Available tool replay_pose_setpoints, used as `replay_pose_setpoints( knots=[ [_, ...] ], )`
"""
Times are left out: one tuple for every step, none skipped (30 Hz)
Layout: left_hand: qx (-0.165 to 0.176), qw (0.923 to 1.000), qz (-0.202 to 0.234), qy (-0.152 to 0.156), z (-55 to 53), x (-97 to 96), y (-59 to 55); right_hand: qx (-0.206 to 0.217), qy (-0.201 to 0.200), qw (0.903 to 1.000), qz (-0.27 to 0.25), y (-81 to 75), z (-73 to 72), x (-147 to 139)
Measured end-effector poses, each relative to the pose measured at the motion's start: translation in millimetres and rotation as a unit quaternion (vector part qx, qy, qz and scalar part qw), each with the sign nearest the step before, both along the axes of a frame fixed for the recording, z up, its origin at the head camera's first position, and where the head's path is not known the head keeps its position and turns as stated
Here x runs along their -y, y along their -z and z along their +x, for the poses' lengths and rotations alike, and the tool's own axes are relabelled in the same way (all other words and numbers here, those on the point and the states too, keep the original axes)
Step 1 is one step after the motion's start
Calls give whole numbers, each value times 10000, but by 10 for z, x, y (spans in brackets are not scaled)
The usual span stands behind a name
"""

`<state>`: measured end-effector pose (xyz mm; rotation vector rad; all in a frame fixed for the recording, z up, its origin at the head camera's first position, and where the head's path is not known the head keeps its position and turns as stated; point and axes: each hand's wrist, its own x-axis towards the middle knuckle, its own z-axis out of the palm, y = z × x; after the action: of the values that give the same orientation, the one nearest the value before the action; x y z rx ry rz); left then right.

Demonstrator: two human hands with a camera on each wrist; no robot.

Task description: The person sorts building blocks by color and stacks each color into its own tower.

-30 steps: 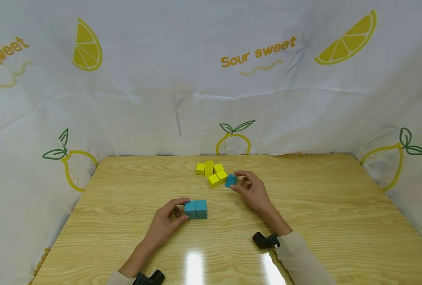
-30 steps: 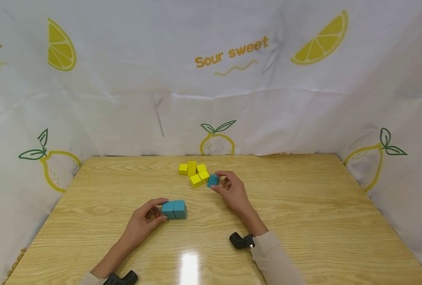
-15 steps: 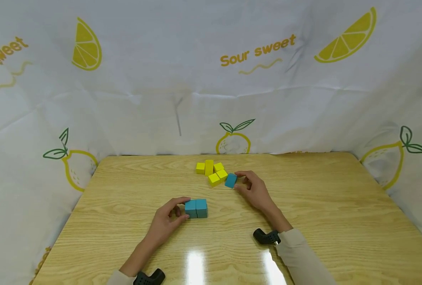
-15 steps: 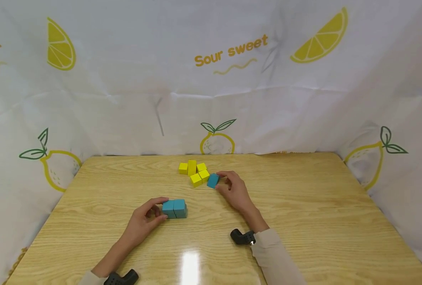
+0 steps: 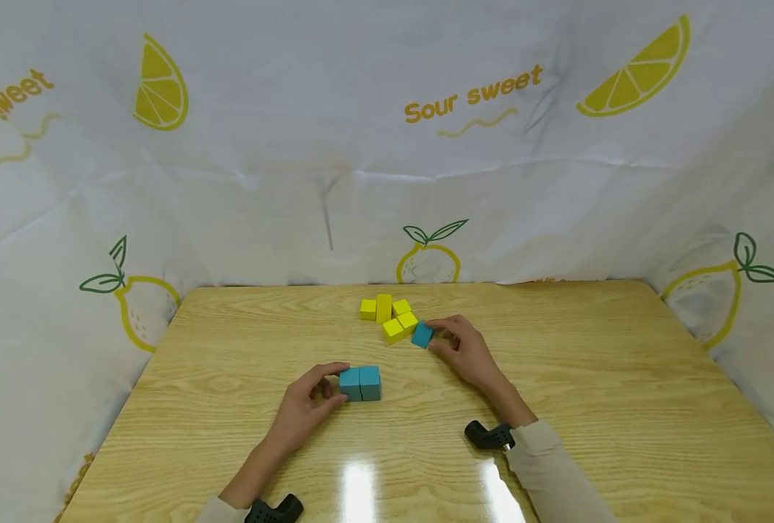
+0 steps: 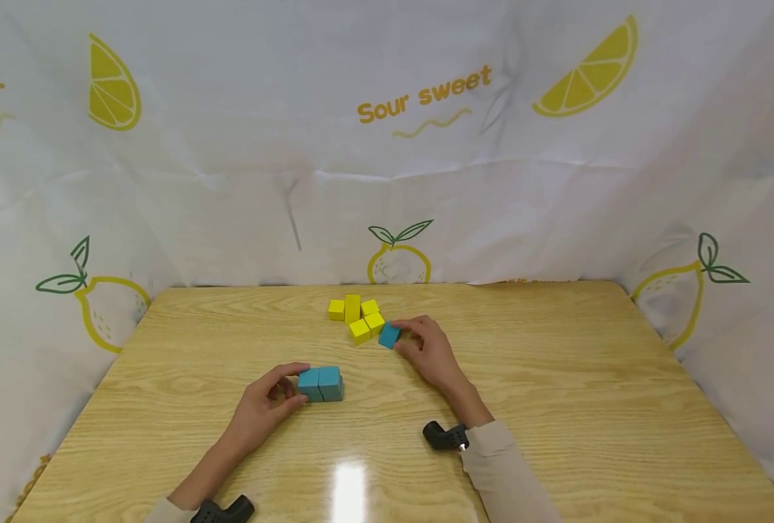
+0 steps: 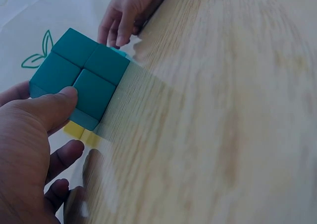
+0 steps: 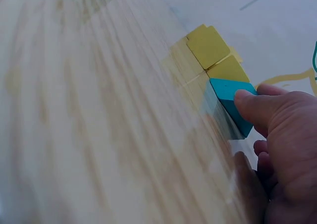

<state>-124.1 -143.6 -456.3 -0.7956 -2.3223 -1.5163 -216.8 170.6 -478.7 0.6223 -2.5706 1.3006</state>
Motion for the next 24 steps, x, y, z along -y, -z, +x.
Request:
replay_pose_setpoints(
  knots=[
    [-1,10000,-3,-1,1,0,0,-1,1,10000,6,3,-1,-1],
    [-2,10000,3,3,2,0,1,1,8,10000,-1,3,-1,-1],
    [-3,10000,9,6,4,1,1,7,17,10000,-11,2,0,-1],
    [-8,10000,14,12,4,1,2,23,37,10000,-35,-3,1,-1],
    [-14,10000,19,17,5,1,2,27,47,10000,-54,-6,2,-1],
    [-20,10000,24,27,5,1,2,28,58,10000,-72,-9,4,0],
    [-23,10000,29,32,6,1,2,29,66,9999,-96,-12,7,1],
    [-26,10000,31,39,7,1,2,27,77,9999,-119,-16,11,2],
    [-26,10000,35,47,7,1,1,20,84,9999,-132,-18,13,3],
    [-22,10000,40,55,8,2,0,7,94,9998,-155,-17,16,4],
    [-17,10000,46,62,10,2,-1,-20,105,9998,-164,-15,19,6],
    [-9,10000,55,71,11,2,-1,-48,127,9998,-175,-11,23,6],
    [1,10000,63,73,12,2,-1,-61,142,9997,-184,-13,29,8],
    [11,9999,66,76,12,2,-2,-68,160,9997,-187,-12,35,10],
    [23,9999,70,76,12,3,-2,-55,180,9996,-191,-11,40,13],
    [34,9999,69,71,12,3,-1,-35,190,9996,-209,-12,44,15],
    [44,9999,68,66,11,2,-1,-31,191,9996,-205,-8,47,17],
    [52,10000,62,57,10,2,-1,1,183,9996,-218,-8,51,18],
    [59,10000,53,44,9,2,-1,45,163,9996,-231,-11,53,20],
    [68,10000,43,35,9,1,-2,79,131,9996,-249,-12,54,21],
    [76,10000,38,29,8,0,-3,98,90,9996,-260,-11,52,20],
    [77,10000,34,28,8,-1,-3,115,47,9996,-259,-12,55,16],
    [78,10000,35,30,7,-1,-4,125,16,9997,-221,-13,54,15],
    [77,10000,33,33,7,-1,-5,153,-26,9997,-201,-19,55,13]
  ],
)
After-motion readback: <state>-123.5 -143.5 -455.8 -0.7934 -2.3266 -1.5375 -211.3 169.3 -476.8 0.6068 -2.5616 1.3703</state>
